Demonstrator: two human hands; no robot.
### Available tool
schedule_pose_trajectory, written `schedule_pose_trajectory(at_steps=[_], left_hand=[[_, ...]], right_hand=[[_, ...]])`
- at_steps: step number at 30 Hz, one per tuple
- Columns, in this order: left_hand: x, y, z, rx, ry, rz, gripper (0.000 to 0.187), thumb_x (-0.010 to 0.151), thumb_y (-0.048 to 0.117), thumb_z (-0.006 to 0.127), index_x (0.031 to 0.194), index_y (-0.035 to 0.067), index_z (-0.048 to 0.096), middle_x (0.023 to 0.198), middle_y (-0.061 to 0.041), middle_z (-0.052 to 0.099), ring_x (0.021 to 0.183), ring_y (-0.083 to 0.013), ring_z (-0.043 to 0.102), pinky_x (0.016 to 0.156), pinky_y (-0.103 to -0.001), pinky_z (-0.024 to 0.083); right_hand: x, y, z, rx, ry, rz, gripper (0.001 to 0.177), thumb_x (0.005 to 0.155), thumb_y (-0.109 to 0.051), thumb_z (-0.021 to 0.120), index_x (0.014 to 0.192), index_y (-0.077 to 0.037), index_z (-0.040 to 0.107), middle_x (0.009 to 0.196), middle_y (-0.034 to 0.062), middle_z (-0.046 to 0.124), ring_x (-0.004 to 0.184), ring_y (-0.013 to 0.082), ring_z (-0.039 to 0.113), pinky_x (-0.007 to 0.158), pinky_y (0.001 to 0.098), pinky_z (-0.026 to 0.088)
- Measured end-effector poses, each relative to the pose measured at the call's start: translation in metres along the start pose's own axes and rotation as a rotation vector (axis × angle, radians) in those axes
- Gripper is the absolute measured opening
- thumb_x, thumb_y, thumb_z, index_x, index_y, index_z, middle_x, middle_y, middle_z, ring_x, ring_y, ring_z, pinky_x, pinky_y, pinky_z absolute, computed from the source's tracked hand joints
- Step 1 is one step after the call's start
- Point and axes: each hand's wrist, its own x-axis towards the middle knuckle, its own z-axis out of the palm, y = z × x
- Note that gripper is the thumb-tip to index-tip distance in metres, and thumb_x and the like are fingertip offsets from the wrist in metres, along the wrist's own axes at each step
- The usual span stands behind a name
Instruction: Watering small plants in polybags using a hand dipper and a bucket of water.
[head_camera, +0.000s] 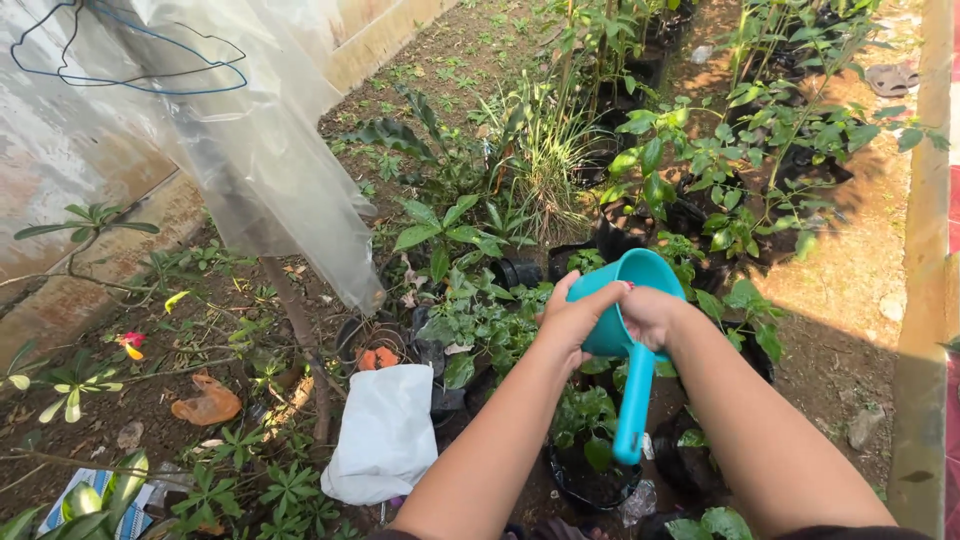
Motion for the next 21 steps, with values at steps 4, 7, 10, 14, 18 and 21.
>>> schedule_pose_trajectory(at_steps=[4, 7, 10, 14, 18, 21], left_hand=[[0.008, 0.004, -0.017, 0.024, 0.111, -0.048, 0.114, 0.061, 0.047, 0.087, 0.160, 0.034, 0.033, 0.151, -0.018, 0.036, 0.127, -0.0412, 0.055, 0.086, -0.060, 0.053], [0.016, -0.002, -0.032, 0.019, 0.124, -0.038, 0.116, 0.057, 0.050, 0.085, 0.158, 0.032, 0.032, 0.150, -0.014, 0.051, 0.125, -0.0387, 0.059, 0.084, -0.060, 0.052], [0.023, -0.007, -0.043, -0.038, 0.120, -0.071, 0.118, 0.059, 0.049, 0.084, 0.160, 0.033, 0.026, 0.152, -0.015, 0.048, 0.128, -0.0404, 0.057, 0.090, -0.063, 0.050], [0.027, -0.007, -0.051, -0.110, 0.115, -0.080, 0.119, 0.059, 0.047, 0.085, 0.160, 0.032, 0.024, 0.154, -0.013, 0.044, 0.132, -0.0412, 0.050, 0.094, -0.070, 0.043], [0.025, -0.004, -0.051, -0.119, 0.090, -0.073, 0.119, 0.058, 0.047, 0.085, 0.160, 0.030, 0.024, 0.153, -0.014, 0.044, 0.131, -0.0434, 0.051, 0.094, -0.071, 0.042], [0.018, 0.001, -0.048, -0.092, 0.093, -0.072, 0.120, 0.057, 0.047, 0.085, 0.160, 0.031, 0.026, 0.151, -0.014, 0.045, 0.130, -0.0423, 0.051, 0.093, -0.069, 0.044]], right_hand=[[-0.035, -0.065, -0.017, 0.473, -0.477, 0.122, 0.041, 0.105, -0.033, 0.049, 0.066, -0.020, 0.042, 0.052, -0.0076, 0.038, 0.040, 0.0059, 0.027, 0.032, 0.0231, 0.024], [-0.011, -0.086, -0.052, 0.236, -0.152, 0.083, 0.037, 0.106, -0.038, 0.045, 0.074, -0.018, 0.049, 0.055, -0.0096, 0.034, 0.041, 0.0041, 0.023, 0.032, 0.0217, 0.019], [0.002, -0.095, -0.076, -0.076, 0.087, -0.006, 0.034, 0.107, -0.028, 0.038, 0.090, -0.012, 0.063, 0.059, -0.0078, 0.043, 0.047, 0.0070, 0.034, 0.042, 0.0244, 0.029], [-0.005, -0.102, -0.085, -0.376, 0.351, -0.060, 0.026, 0.108, -0.019, 0.043, 0.102, -0.011, 0.067, 0.082, 0.0041, 0.069, 0.065, 0.0150, 0.059, 0.056, 0.0324, 0.049], [0.026, -0.090, -0.118, -0.447, 0.486, -0.075, 0.023, 0.107, -0.018, 0.047, 0.102, -0.010, 0.068, 0.089, 0.0109, 0.071, 0.067, 0.0197, 0.062, 0.057, 0.0381, 0.049], [-0.001, -0.094, -0.104, -0.583, 0.535, -0.112, 0.022, 0.105, -0.022, 0.051, 0.105, -0.010, 0.070, 0.093, 0.0103, 0.072, 0.067, 0.0205, 0.062, 0.059, 0.0393, 0.052]])
